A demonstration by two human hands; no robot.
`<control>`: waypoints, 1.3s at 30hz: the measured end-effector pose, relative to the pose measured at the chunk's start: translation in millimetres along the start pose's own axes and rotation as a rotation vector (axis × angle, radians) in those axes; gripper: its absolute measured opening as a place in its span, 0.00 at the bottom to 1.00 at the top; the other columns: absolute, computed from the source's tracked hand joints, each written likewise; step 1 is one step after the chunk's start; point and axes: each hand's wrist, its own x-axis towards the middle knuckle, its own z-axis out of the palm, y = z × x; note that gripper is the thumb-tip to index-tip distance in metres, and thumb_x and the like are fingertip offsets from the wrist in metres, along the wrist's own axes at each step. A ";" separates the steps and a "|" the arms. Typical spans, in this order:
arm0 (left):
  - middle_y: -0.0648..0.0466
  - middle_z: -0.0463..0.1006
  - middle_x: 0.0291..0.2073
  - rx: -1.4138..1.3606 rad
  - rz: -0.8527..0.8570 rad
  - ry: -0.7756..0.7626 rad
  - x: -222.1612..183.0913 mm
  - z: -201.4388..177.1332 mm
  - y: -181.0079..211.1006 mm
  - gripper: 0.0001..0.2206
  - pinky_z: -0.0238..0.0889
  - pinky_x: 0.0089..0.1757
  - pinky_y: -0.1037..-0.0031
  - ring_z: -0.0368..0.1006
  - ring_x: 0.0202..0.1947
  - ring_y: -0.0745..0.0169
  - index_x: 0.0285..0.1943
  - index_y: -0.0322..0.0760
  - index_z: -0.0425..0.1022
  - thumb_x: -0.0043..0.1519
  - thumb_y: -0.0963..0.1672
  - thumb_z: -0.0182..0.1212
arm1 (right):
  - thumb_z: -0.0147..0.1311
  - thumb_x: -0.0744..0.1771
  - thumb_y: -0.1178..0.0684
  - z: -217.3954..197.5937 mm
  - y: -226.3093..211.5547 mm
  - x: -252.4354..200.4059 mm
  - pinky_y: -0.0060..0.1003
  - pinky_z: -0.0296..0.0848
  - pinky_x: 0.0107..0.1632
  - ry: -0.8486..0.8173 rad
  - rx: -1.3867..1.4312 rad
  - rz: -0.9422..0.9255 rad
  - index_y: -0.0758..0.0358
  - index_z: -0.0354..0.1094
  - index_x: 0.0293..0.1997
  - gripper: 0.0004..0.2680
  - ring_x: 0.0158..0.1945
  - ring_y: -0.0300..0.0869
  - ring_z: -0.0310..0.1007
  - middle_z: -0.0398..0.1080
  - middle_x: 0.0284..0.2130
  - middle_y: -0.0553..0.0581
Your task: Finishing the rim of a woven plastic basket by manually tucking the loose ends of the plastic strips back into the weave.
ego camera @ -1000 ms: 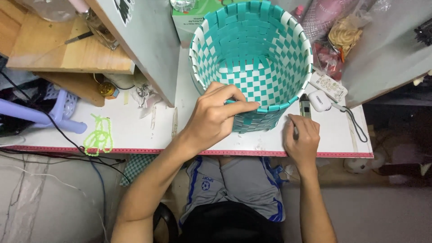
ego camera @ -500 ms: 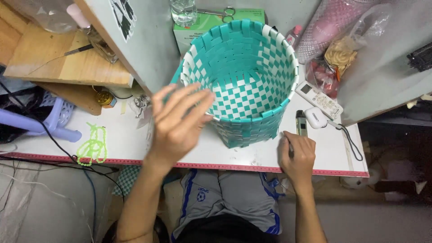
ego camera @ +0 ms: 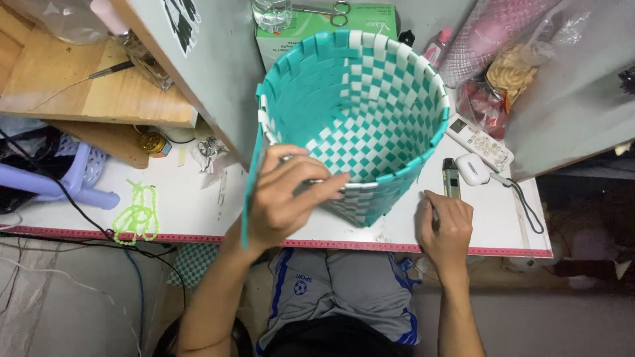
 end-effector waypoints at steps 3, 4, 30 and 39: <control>0.52 0.75 0.30 0.081 0.062 0.005 15.3 -0.7 10.4 0.09 0.61 0.45 0.60 0.73 0.31 0.57 0.49 0.35 0.75 0.61 0.37 0.66 | 0.49 0.67 0.64 2.2 2.1 0.0 0.39 0.60 0.43 0.000 -0.005 -0.014 0.70 0.70 0.44 0.05 0.38 0.47 0.68 0.73 0.36 0.59; 0.52 0.75 0.30 0.079 0.056 0.003 16.8 7.8 7.0 0.09 0.61 0.45 0.60 0.73 0.31 0.57 0.49 0.35 0.75 0.61 0.37 0.66 | 0.49 0.67 0.64 2.1 1.6 -0.2 0.39 0.60 0.43 -0.007 -0.004 -0.013 0.70 0.70 0.44 0.05 0.38 0.47 0.68 0.73 0.36 0.59; 0.30 0.52 0.65 -0.254 -0.798 0.141 -88.3 58.8 -73.7 0.45 0.56 0.57 0.48 0.53 0.63 0.30 0.72 0.28 0.41 0.55 0.47 0.73 | 0.71 0.53 0.47 -11.0 -15.9 77.0 0.65 0.51 0.66 -0.298 0.568 0.272 0.58 0.14 0.70 0.52 0.66 0.76 0.43 0.20 0.68 0.75; 0.49 0.56 0.65 -0.551 -0.689 0.110 -99.2 135.7 -158.7 0.46 0.47 0.64 0.65 0.52 0.66 0.59 0.75 0.41 0.42 0.53 0.56 0.68 | 0.63 0.63 0.45 56.0 49.1 148.3 0.65 0.44 0.68 -0.277 0.743 0.292 0.58 0.18 0.70 0.41 0.71 0.68 0.32 0.30 0.68 0.77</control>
